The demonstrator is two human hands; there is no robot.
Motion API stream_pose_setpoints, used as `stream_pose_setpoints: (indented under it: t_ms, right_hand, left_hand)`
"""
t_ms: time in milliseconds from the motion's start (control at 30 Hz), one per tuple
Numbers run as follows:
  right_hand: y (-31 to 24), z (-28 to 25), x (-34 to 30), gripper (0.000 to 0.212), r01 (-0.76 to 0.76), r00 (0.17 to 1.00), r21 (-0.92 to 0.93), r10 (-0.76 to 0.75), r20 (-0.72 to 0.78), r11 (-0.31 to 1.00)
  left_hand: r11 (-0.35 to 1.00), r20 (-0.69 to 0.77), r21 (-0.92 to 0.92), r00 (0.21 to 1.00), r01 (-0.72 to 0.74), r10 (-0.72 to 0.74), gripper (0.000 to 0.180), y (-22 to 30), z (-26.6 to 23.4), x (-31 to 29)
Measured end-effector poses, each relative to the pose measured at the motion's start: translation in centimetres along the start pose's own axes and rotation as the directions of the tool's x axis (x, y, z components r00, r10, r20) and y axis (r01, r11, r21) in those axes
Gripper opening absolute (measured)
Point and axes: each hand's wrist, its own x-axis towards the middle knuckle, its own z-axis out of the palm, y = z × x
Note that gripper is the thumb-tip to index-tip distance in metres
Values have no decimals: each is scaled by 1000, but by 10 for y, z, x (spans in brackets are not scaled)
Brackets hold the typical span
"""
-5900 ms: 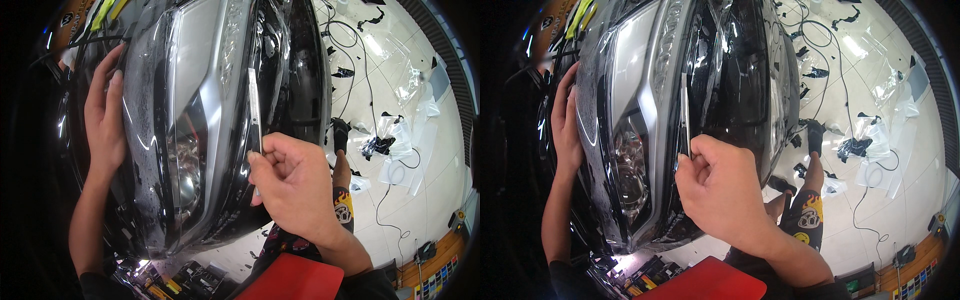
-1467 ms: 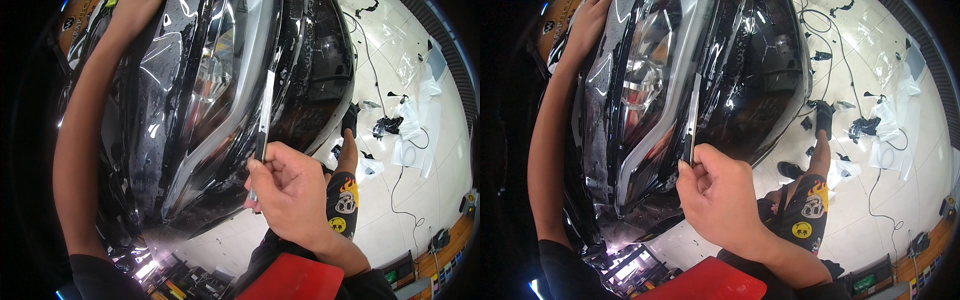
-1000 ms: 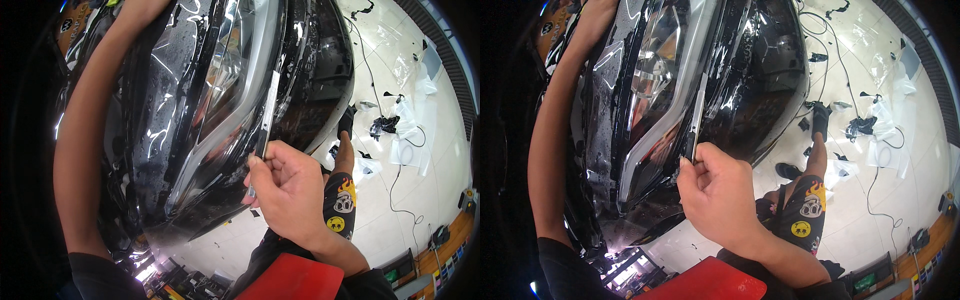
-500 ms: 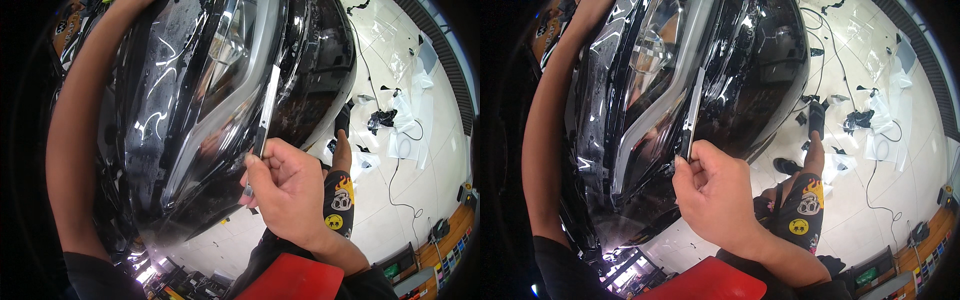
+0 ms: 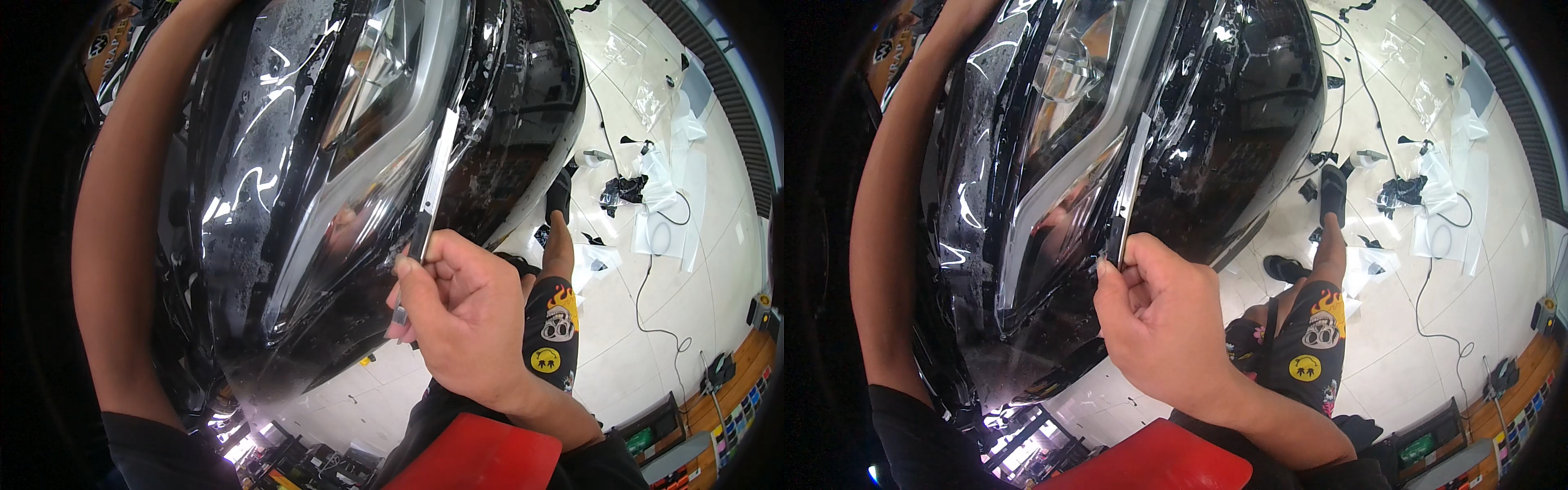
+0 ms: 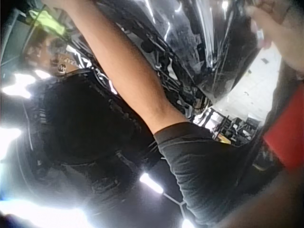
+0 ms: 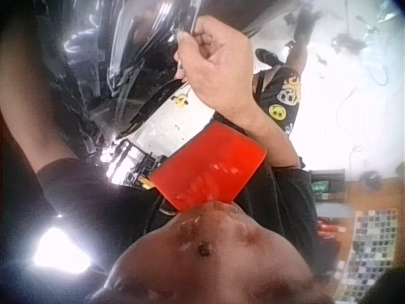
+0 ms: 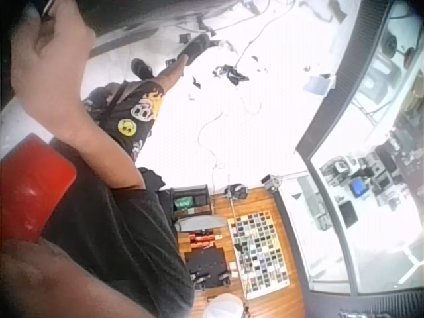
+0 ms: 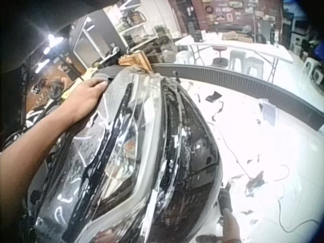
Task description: The person applies a clear protective film to the front bumper and headlight area of a black car. They use a red squeegee to smooth the film and a blade to trim the edges, working around the contours of the vehicle's front end.
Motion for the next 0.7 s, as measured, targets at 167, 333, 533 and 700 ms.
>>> stream_pose_setpoints:
  t_ms: [167, 333, 533, 700]
  right_hand:
    - [1, 3, -4, 13, -21, 1000, 23, 21, -7, 1000]
    - [7, 7, -8, 12, -24, 1000, 45, 24, -2, 999]
    - [12, 11, -13, 9, -23, 1000, 55, 23, 11, 998]
    - [18, 16, -16, 9, 3, 1000, 68, -4, 8, 998]
  left_hand:
    - [999, 9, -29, 1000, 20, -19, 46, 5, 1, -1]
    - [1000, 4, 3, 1000, -14, 14, 45, -6, 2, 4]
    - [999, 9, -45, 1000, -4, 4, 46, -8, 1, 4]
    - [995, -27, 92, 999, -27, 30, 47, -8, 1, 8]
